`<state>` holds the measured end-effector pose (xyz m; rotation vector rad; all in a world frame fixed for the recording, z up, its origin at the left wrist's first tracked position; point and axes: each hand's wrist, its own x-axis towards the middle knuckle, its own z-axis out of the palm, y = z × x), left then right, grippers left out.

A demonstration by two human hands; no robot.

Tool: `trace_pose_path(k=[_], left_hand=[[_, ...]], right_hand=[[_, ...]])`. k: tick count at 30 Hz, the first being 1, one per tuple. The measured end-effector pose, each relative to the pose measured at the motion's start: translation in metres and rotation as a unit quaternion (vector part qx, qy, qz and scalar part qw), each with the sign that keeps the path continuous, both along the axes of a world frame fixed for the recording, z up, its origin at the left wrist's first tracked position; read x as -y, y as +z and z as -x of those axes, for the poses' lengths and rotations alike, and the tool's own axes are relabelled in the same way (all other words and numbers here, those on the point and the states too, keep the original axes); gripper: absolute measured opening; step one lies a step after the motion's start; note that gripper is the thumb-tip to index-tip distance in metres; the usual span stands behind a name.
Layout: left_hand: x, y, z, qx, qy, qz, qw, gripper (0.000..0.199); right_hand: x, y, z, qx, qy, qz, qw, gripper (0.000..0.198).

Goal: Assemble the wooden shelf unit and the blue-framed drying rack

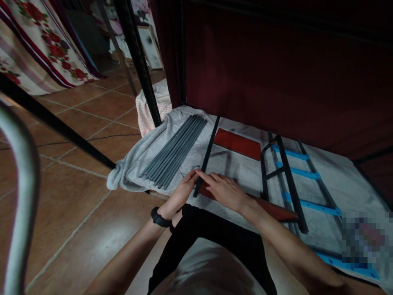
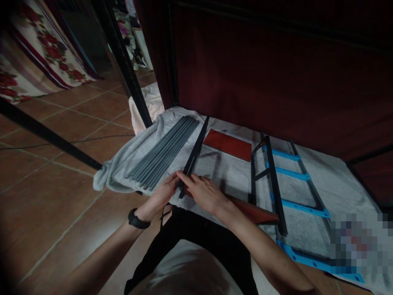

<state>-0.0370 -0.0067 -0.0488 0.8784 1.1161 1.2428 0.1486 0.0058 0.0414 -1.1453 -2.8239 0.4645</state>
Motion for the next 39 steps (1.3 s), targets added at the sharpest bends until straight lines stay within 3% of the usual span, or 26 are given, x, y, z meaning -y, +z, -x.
trace_pose_path(k=[5,9,13,17,21,23,26,29,36,39], left_hand=[[0.002,-0.026,0.023,-0.2,0.01,-0.054,0.978,0.033],[0.016,-0.051,0.034,-0.407,-0.049,-0.095,0.907,0.03],[0.026,-0.058,0.032,-0.501,-0.089,-0.11,0.854,0.03],[0.025,-0.053,0.03,-0.52,-0.104,-0.123,0.839,0.026],[0.019,-0.054,0.039,-0.482,-0.126,-0.136,0.856,0.025],[0.012,-0.053,0.048,-0.478,-0.104,-0.13,0.862,0.027],[-0.004,-0.05,0.057,-0.541,-0.039,-0.125,0.831,0.03],[-0.018,-0.047,0.058,-0.584,-0.039,-0.133,0.8,0.029],[-0.028,-0.048,0.056,-0.567,-0.057,-0.135,0.811,0.026],[-0.024,-0.039,0.056,-0.564,-0.048,-0.129,0.814,0.026]], right_hand=[[-0.006,-0.004,0.0,0.005,0.017,0.011,1.0,0.065],[-0.008,-0.008,-0.002,0.004,0.025,0.015,1.0,0.069],[-0.007,-0.005,-0.002,-0.011,0.026,0.025,0.999,0.07],[-0.006,-0.001,-0.001,-0.016,0.022,0.029,0.999,0.07],[-0.006,-0.002,-0.002,-0.022,0.021,0.036,0.999,0.067],[-0.006,-0.003,-0.002,-0.021,0.021,0.038,0.999,0.067],[-0.005,-0.006,-0.003,-0.016,0.017,0.034,0.999,0.066],[-0.004,-0.008,-0.003,-0.026,0.011,0.034,0.999,0.064],[-0.006,-0.01,-0.004,-0.045,0.009,0.037,0.998,0.062],[-0.008,-0.007,-0.002,-0.039,0.016,0.04,0.998,0.063]])
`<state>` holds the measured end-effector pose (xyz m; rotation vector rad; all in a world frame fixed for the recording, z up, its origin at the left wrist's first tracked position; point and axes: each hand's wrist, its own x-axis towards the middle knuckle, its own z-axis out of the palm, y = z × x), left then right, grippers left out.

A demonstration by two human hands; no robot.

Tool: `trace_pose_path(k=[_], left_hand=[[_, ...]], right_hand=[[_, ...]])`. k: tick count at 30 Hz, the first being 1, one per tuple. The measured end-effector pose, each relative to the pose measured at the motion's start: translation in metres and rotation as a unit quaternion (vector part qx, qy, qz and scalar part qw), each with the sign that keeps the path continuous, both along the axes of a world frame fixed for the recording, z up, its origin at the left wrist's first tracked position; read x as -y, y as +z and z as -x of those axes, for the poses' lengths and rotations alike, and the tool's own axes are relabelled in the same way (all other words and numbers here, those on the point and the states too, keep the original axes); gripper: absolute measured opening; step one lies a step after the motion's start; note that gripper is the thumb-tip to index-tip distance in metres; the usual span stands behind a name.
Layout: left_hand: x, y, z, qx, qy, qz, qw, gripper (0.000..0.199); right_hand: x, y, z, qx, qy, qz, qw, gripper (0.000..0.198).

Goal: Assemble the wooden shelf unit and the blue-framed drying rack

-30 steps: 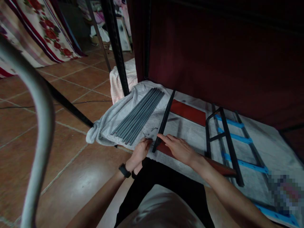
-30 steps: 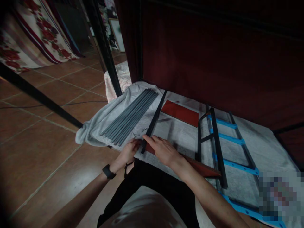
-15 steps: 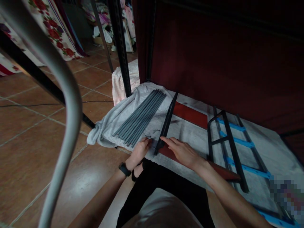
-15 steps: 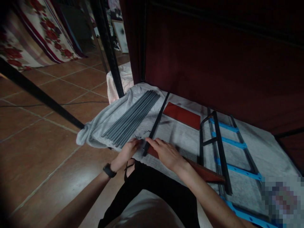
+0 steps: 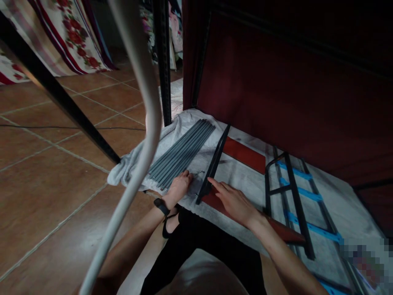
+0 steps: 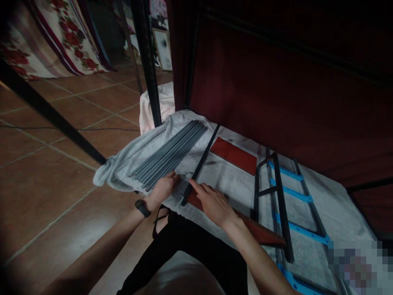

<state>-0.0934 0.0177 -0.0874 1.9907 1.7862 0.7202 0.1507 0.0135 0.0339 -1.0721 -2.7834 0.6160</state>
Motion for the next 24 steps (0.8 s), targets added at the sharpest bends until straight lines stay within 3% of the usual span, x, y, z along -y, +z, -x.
trace_pose_path(k=[3,5,8,10,16,24], left_hand=[[0.006,0.019,-0.006,0.067,0.027,-0.013,0.997,0.02],[0.011,0.035,-0.014,0.206,0.059,-0.015,0.977,0.012],[0.019,0.056,-0.027,0.457,0.095,0.008,0.884,0.02],[0.025,0.066,-0.034,0.556,0.095,0.029,0.825,0.028],[0.034,0.077,-0.049,0.649,0.118,0.045,0.75,0.032],[0.037,0.069,-0.053,0.688,0.13,0.041,0.713,0.035]], right_hand=[[-0.001,0.003,0.002,0.015,0.006,0.005,1.0,0.065],[-0.002,0.005,0.002,0.017,0.0,0.013,1.0,0.065],[-0.001,0.007,0.001,0.006,-0.019,0.032,0.999,0.067],[0.001,0.008,0.0,0.003,-0.027,0.043,0.999,0.067],[0.004,0.005,-0.002,-0.005,-0.032,0.055,0.998,0.063],[0.004,0.002,-0.002,-0.025,-0.051,0.087,0.995,0.062]])
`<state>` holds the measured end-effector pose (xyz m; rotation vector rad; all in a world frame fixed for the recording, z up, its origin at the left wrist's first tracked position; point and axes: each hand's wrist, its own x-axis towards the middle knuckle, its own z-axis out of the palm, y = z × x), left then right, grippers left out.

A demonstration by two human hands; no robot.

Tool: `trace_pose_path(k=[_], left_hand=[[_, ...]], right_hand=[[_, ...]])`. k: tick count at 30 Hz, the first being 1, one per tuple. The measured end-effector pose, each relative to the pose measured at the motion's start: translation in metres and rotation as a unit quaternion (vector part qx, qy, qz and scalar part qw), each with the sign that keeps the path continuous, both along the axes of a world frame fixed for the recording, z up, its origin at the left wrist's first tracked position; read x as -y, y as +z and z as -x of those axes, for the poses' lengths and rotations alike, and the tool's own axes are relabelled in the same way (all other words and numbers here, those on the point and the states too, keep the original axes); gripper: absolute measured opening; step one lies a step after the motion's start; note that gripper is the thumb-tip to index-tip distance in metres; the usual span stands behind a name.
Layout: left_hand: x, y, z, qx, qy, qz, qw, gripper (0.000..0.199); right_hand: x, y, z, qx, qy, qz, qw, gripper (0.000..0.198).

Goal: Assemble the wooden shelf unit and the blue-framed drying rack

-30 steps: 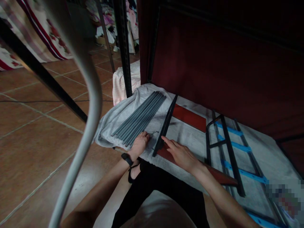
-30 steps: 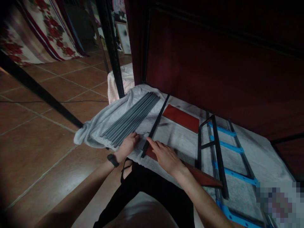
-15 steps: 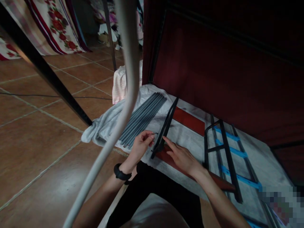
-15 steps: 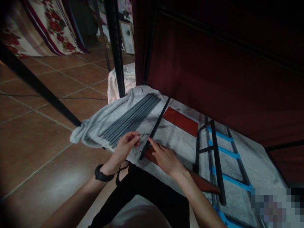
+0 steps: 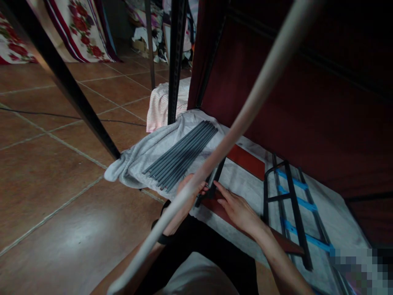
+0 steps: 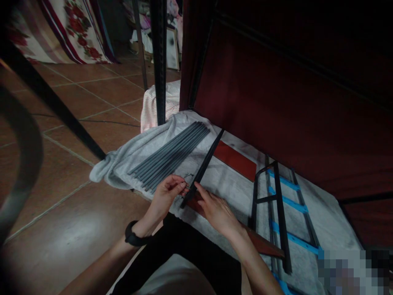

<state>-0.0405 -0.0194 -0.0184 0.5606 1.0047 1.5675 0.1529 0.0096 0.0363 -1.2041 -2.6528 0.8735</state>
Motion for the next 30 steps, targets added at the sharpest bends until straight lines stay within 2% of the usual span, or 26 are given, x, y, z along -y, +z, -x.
trace_pose_path(k=[8,18,30], left_hand=[[0.004,-0.013,-0.001,0.043,-0.003,-0.012,0.999,0.032],[0.006,-0.006,-0.003,0.087,0.006,-0.007,0.996,0.029],[0.004,-0.009,-0.006,0.043,-0.005,-0.015,0.999,0.028]], right_hand=[[-0.001,-0.013,-0.008,-0.057,0.008,0.015,0.998,0.061],[0.0,-0.013,-0.011,-0.07,0.004,0.027,0.997,0.061],[0.002,-0.013,-0.01,-0.081,0.001,0.019,0.997,0.062]])
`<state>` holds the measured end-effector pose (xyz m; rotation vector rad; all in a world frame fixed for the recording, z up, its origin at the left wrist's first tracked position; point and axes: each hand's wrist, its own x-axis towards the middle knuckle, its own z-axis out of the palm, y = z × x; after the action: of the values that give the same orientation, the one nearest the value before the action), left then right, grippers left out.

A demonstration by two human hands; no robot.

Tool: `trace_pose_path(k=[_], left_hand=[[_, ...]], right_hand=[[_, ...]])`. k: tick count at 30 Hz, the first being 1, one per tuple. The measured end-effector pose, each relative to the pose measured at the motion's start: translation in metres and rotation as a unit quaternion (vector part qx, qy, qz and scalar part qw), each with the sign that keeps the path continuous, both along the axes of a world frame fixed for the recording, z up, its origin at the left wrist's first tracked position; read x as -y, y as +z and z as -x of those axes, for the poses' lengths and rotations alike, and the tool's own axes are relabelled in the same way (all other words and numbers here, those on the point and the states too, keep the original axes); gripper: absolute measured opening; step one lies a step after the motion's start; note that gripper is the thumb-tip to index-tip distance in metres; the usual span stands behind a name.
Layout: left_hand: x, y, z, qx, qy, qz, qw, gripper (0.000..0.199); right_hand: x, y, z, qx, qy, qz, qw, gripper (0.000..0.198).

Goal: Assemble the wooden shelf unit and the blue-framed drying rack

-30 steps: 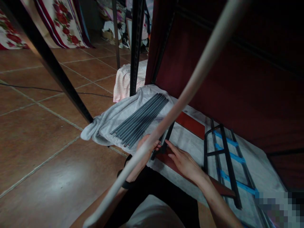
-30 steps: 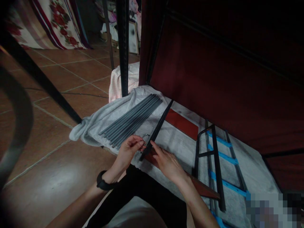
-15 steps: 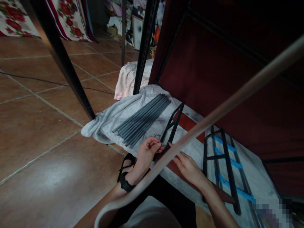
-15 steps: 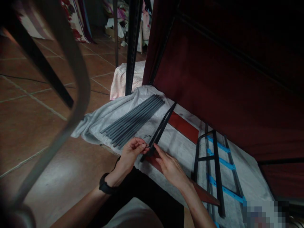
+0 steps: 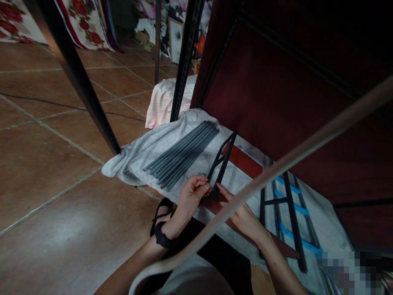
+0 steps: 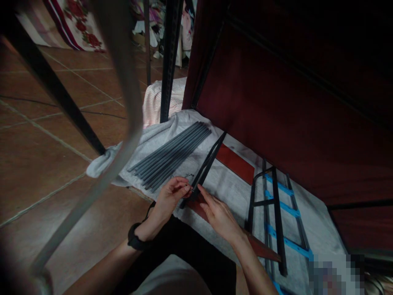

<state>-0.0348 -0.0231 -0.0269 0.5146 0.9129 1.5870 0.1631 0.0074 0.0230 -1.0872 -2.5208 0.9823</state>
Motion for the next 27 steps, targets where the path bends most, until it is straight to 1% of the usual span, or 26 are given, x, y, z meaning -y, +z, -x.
trace_pose_path(k=[4,6,10,13,15,16,18,20,24,27], left_hand=[[0.001,-0.003,0.0,-0.036,0.001,0.009,0.999,0.024],[0.001,-0.004,0.0,-0.053,-0.011,0.017,0.998,0.024],[-0.001,-0.001,0.001,-0.083,-0.008,0.036,0.996,0.023],[-0.003,0.004,0.001,-0.104,-0.012,0.047,0.993,0.022],[-0.003,0.006,0.002,-0.104,-0.018,0.052,0.993,0.022],[-0.003,0.006,0.002,-0.103,-0.018,0.055,0.993,0.023],[-0.004,0.006,0.003,-0.098,-0.019,0.059,0.993,0.023],[-0.005,0.005,0.005,-0.093,-0.023,0.06,0.994,0.026],[-0.006,0.004,0.009,-0.071,-0.05,0.057,0.995,0.032],[-0.007,0.005,0.01,-0.093,-0.052,0.047,0.993,0.031]], right_hand=[[-0.001,0.0,0.001,0.005,0.004,-0.006,1.0,0.06],[-0.001,0.002,0.003,0.008,0.003,-0.004,1.0,0.06],[0.001,0.01,0.008,0.022,-0.008,0.02,1.0,0.062],[0.003,0.011,0.012,0.066,-0.064,0.019,0.996,0.062],[0.004,0.009,0.013,0.1,-0.094,-0.002,0.991,0.056],[0.004,0.008,0.014,0.109,-0.091,-0.014,0.99,0.05],[0.003,0.006,0.014,0.108,-0.057,-0.029,0.992,0.043],[0.001,0.007,0.014,0.09,-0.026,-0.03,0.995,0.043],[-0.003,0.013,0.014,0.075,-0.017,-0.02,0.997,0.044],[-0.004,0.017,0.016,0.059,-0.015,-0.009,0.998,0.042]])
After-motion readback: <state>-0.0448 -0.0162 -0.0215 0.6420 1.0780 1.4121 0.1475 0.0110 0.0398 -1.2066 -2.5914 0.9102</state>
